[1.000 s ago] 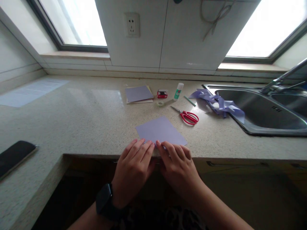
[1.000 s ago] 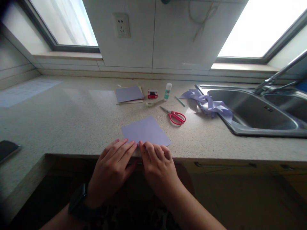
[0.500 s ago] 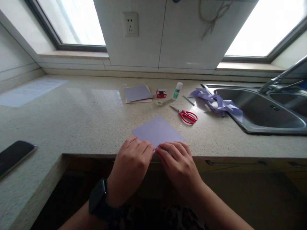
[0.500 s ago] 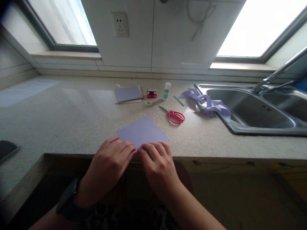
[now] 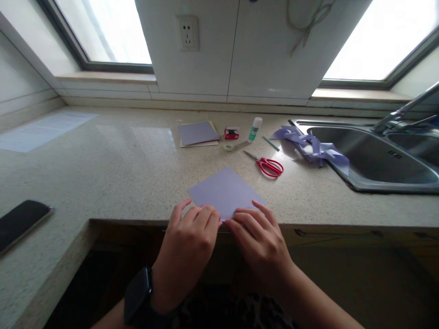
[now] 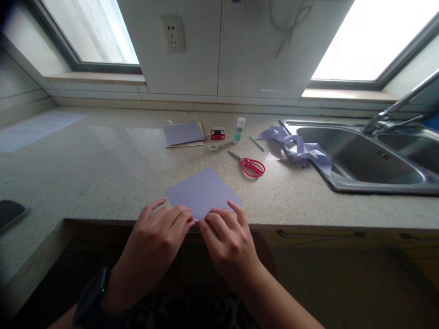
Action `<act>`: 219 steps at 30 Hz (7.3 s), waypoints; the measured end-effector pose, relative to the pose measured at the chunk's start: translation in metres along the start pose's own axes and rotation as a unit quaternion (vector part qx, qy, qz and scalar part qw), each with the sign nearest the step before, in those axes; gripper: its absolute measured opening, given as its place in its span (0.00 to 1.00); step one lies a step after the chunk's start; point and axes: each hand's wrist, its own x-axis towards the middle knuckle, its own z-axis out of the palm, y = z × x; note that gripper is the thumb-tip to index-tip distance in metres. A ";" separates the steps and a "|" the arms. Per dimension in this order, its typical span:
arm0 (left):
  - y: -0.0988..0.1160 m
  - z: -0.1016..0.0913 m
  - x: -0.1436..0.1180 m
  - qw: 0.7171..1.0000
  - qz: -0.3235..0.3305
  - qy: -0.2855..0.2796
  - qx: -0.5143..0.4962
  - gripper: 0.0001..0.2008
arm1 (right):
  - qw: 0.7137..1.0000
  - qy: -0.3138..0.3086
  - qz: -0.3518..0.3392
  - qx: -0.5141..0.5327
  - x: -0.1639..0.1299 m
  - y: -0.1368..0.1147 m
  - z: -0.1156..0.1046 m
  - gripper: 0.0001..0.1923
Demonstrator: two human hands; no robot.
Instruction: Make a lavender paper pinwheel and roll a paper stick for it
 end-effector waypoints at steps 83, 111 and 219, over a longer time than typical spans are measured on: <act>0.028 0.034 -0.003 0.999 0.000 0.044 -0.009 0.27 | 0.971 -0.182 0.074 -0.136 0.018 0.016 0.001 0.33; 0.002 0.027 0.034 0.995 0.064 -0.033 -0.074 0.36 | 0.973 -0.187 0.083 -0.109 0.011 0.015 -0.010 0.36; 0.013 0.011 -0.009 0.993 0.034 0.101 0.045 0.16 | 0.996 -0.036 0.010 -0.081 -0.002 -0.004 -0.011 0.10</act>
